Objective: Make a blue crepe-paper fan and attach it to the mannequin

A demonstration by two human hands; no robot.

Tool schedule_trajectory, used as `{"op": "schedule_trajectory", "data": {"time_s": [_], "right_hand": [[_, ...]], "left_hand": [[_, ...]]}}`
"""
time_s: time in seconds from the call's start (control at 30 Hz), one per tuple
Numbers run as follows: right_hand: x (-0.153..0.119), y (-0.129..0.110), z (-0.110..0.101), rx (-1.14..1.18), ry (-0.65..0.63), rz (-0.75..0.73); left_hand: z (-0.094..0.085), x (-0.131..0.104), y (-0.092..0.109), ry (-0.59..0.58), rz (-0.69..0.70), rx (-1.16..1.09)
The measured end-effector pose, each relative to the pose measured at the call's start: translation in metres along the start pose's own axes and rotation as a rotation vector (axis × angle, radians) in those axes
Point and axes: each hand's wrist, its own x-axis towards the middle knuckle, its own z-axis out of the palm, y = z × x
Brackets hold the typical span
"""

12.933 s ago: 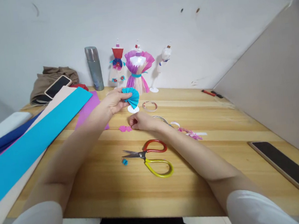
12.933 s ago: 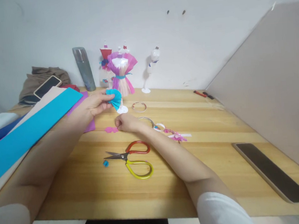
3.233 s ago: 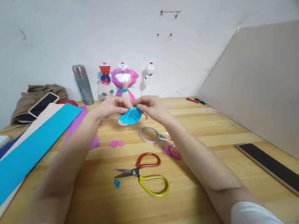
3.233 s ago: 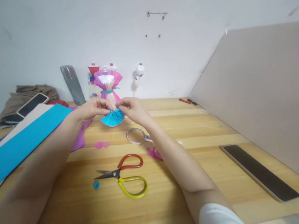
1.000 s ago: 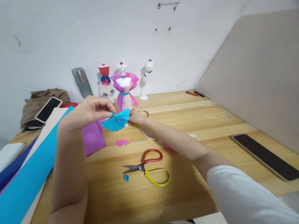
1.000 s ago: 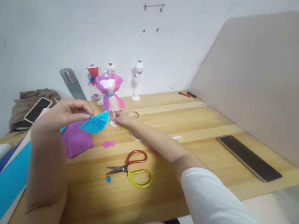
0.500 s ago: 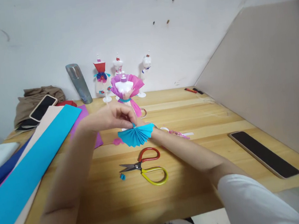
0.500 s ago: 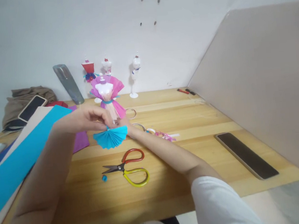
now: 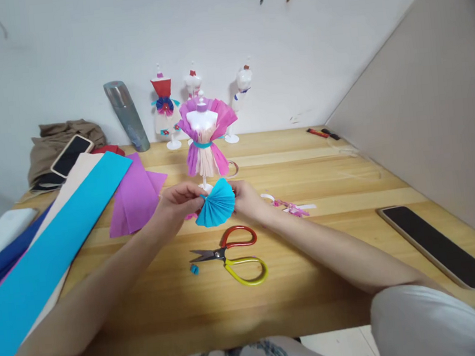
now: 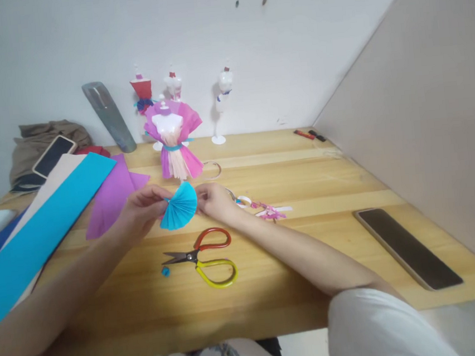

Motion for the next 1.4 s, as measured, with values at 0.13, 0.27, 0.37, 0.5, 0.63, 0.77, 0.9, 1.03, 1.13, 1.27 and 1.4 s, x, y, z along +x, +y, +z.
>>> {"op": "schedule_trajectory", "data": {"time_s": [0.13,0.27,0.37,0.5,0.63,0.77,0.9,1.03,1.13,1.27,1.4], "right_hand": [[-0.029,-0.013,0.005,0.338,-0.101,0.146],[-0.042,-0.017,0.018,0.601,-0.182,0.18],[-0.047,-0.013,0.026,0.679,-0.23,0.178],[-0.054,-0.006,0.03,0.749,-0.235,0.204],[-0.057,-0.002,0.032,0.765,-0.21,0.2],[-0.056,0.002,0.031,0.779,-0.267,0.208],[-0.056,0.005,0.028,0.805,-0.251,0.225],[-0.061,0.002,0.032,0.697,-0.129,0.199],[-0.066,0.0,0.037,0.591,-0.043,0.113],[-0.069,-0.002,0.04,0.552,-0.007,0.069],[-0.07,-0.001,0.039,0.552,-0.007,0.065]], "left_hand": [[-0.005,-0.015,-0.02,0.152,-0.009,-0.048],[-0.003,-0.027,-0.04,0.231,-0.018,-0.058],[-0.002,-0.033,-0.054,0.264,-0.045,-0.057],[-0.003,-0.039,-0.063,0.23,-0.082,-0.043],[0.001,-0.043,-0.062,0.185,-0.057,0.041],[0.005,-0.044,-0.06,0.233,-0.021,0.134],[0.006,-0.042,-0.061,0.247,0.012,0.182],[0.006,-0.044,-0.061,0.198,0.022,0.205],[0.005,-0.047,-0.061,0.129,0.024,0.203],[0.003,-0.048,-0.062,0.08,0.019,0.166],[0.003,-0.047,-0.062,0.097,-0.024,0.126]]}}
